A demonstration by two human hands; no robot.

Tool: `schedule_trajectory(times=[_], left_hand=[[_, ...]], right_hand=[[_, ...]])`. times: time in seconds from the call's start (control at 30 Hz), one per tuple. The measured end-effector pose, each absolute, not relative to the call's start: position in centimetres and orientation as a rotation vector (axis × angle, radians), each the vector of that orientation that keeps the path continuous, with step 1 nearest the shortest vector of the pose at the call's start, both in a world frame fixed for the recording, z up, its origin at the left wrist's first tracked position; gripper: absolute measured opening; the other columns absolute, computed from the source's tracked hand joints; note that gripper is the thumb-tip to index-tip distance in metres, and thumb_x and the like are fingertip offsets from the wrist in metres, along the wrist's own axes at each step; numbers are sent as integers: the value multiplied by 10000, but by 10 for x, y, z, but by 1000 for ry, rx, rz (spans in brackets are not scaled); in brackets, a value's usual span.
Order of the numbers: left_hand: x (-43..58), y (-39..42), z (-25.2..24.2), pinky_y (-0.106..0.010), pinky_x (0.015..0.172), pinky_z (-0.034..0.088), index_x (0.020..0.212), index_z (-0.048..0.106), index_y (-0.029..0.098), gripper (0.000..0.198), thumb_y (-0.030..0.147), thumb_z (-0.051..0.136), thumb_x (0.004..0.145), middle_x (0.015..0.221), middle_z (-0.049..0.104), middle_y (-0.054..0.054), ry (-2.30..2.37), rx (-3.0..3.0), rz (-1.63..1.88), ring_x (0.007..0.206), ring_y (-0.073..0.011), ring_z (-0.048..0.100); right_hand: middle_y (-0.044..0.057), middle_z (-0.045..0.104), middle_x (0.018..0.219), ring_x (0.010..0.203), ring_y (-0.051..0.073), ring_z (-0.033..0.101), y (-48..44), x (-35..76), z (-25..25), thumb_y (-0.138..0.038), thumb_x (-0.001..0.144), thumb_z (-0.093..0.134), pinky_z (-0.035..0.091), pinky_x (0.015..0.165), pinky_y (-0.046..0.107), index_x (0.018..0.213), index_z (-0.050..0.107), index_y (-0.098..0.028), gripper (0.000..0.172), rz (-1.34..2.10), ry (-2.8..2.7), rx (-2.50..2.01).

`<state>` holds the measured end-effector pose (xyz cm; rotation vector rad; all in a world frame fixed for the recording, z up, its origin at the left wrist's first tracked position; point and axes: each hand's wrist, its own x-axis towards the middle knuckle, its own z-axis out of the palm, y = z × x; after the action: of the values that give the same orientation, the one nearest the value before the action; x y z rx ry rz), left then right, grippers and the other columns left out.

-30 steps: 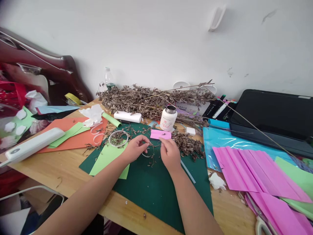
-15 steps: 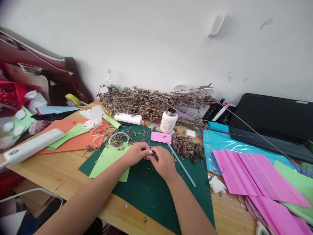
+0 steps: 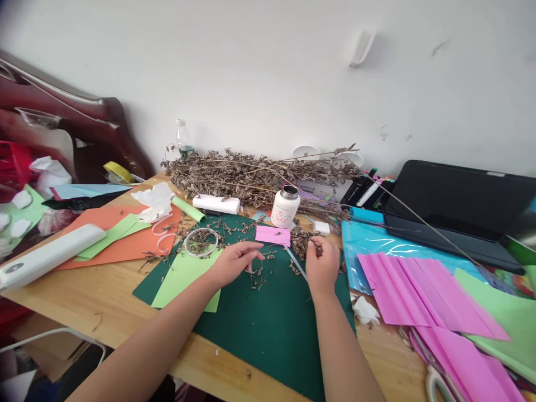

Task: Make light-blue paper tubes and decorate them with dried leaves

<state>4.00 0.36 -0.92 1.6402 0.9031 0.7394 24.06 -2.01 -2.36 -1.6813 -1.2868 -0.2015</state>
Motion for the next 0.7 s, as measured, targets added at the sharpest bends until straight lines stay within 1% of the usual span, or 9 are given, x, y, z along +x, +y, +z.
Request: schedule_trajectory(times=[0.1, 0.13, 0.2, 0.3, 0.4, 0.5, 0.57, 0.6, 0.7], left_hand=[[38, 4, -9, -215, 594, 415, 846, 581, 176, 229, 269, 393, 754, 793, 620, -13, 1011, 1890, 777, 597, -94, 520], [38, 4, -9, -214, 619, 408, 800, 588, 178, 215, 268, 399, 753, 769, 621, -8, 1022, 1975, 787, 647, -107, 532], [38, 3, -10, -207, 630, 393, 745, 586, 181, 210, 291, 408, 756, 742, 618, -2, 1022, 2112, 779, 700, -118, 539], [38, 2, -10, -195, 534, 355, 668, 558, 179, 256, 372, 415, 753, 672, 601, 10, 1042, 2262, 689, 629, -112, 530], [39, 0, -10, -208, 447, 274, 567, 514, 163, 370, 433, 359, 767, 583, 565, 4, 1062, 2447, 607, 550, -111, 506], [40, -1, -11, -229, 425, 223, 503, 475, 152, 423, 397, 295, 796, 514, 524, 2, 979, 2602, 613, 520, -101, 496], [41, 0, -15, -233, 418, 212, 464, 443, 147, 396, 346, 324, 784, 469, 493, 9, 920, 2626, 672, 484, -82, 477], [40, 1, -17, -230, 413, 210, 449, 422, 145, 383, 334, 342, 773, 452, 481, 12, 890, 2622, 708, 468, -74, 465], [39, 7, -25, -221, 404, 209, 428, 376, 144, 359, 310, 371, 747, 424, 465, 16, 895, 2580, 809, 435, -60, 435]], right_hand=[[122, 493, 916, 919, 238, 427, -23, 254, -20, -189, 689, 434, 355, 782, 404, 1005, 518, -131, 332, -221, -1221, -1787], [120, 483, 936, 937, 236, 421, -24, 254, -19, -191, 690, 429, 357, 786, 399, 1019, 516, -138, 344, -210, -1219, -1801], [111, 480, 941, 931, 222, 431, -26, 249, -15, -210, 705, 414, 377, 769, 376, 971, 542, -147, 302, -185, -1234, -1778], [86, 497, 910, 869, 196, 468, -23, 240, -3, -259, 721, 417, 406, 717, 341, 845, 576, -161, 225, -176, -1280, -1682], [67, 522, 870, 838, 189, 487, -2, 239, 24, -300, 710, 440, 419, 669, 321, 770, 579, -174, 197, -206, -1391, -1580], [54, 551, 844, 819, 188, 503, 40, 240, 65, -326, 728, 407, 415, 680, 335, 779, 568, -189, 218, -239, -1467, -1539], [69, 556, 895, 815, 190, 509, 78, 238, 93, -352, 756, 360, 411, 692, 344, 878, 547, -191, 275, -215, -1554, -1619], [78, 560, 895, 812, 191, 511, 100, 236, 104, -361, 766, 335, 405, 702, 343, 894, 540, -182, 300, -186, -1652, -1682], [85, 590, 832, 783, 206, 521, 164, 221, 124, -380, 746, 372, 396, 676, 335, 735, 578, -186, 283, -92, -1836, -1705]])
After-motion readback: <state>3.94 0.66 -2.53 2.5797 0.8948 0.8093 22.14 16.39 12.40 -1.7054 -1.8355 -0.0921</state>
